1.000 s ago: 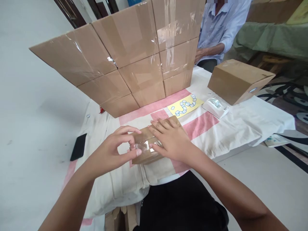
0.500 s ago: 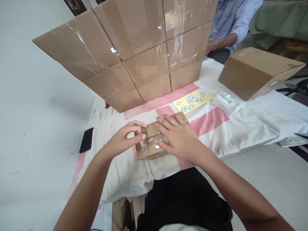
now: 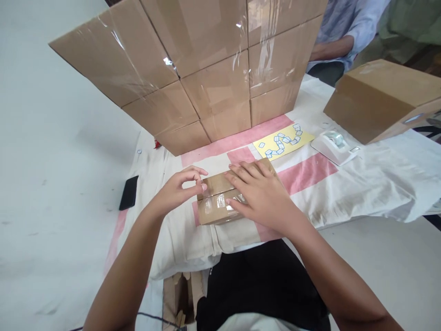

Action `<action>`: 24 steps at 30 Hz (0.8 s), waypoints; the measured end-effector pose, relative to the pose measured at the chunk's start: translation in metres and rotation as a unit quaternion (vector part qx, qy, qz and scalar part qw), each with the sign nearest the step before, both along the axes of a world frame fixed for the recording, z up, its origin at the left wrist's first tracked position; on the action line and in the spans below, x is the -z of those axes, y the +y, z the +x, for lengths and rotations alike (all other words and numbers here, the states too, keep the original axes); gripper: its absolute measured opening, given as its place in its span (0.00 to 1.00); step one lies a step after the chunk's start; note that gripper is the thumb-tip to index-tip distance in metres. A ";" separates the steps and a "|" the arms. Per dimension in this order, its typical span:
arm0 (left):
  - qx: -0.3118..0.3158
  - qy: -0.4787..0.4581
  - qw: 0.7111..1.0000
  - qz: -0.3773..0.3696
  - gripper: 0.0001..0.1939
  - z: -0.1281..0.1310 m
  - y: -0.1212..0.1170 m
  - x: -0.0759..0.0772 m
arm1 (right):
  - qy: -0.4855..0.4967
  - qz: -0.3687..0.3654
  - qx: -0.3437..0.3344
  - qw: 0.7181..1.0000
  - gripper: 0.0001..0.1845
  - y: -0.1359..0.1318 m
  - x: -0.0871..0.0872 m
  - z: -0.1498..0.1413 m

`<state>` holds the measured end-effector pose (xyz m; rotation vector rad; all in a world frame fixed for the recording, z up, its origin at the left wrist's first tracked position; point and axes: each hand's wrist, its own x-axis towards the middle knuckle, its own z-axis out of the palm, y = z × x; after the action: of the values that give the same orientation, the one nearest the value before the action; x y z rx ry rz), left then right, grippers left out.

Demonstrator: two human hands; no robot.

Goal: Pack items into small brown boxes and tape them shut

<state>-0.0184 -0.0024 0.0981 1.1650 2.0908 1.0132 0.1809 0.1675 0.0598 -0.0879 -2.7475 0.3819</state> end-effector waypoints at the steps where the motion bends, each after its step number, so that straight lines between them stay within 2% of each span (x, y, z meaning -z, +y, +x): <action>1: -0.050 -0.011 0.997 0.057 0.15 0.000 -0.004 0.000 | 0.000 0.003 0.000 1.000 0.29 0.000 0.000 -0.001; 3: -0.148 -0.061 0.968 0.194 0.17 0.001 -0.014 -0.002 | 0.001 0.009 -0.001 1.000 0.28 0.000 -0.001 -0.001; 4: -0.168 -0.090 0.950 0.245 0.19 0.002 -0.020 -0.006 | 0.001 0.011 -0.001 1.000 0.28 0.000 -0.001 -0.001; 6: -0.129 -0.123 0.944 0.278 0.22 0.007 -0.032 -0.014 | 0.001 0.014 -0.001 1.000 0.27 0.000 -0.002 -0.001; 9: -0.042 -0.088 0.958 0.269 0.17 0.018 -0.042 -0.023 | 0.000 0.018 -0.002 1.000 0.28 0.000 -0.002 -0.001; 12: -0.058 -0.051 0.958 0.275 0.16 0.028 -0.039 -0.025 | 0.004 0.018 -0.001 1.000 0.28 0.000 -0.002 -0.002; 16: -0.085 -0.020 0.973 0.215 0.18 0.033 -0.030 -0.019 | 0.010 0.013 0.002 1.000 0.27 0.000 -0.001 -0.001; 20: -0.039 0.006 0.992 0.123 0.17 0.034 -0.028 -0.011 | 0.006 0.004 0.000 1.000 0.29 0.000 0.000 -0.001; 24: -0.030 0.007 0.995 0.090 0.16 0.035 -0.028 -0.005 | 0.005 -0.004 -0.002 1.000 0.29 0.000 0.001 0.000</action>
<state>0.0171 -0.0303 0.1029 1.2026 2.0913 1.2466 0.1806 0.1671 0.0592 -0.0823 -2.7379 0.3921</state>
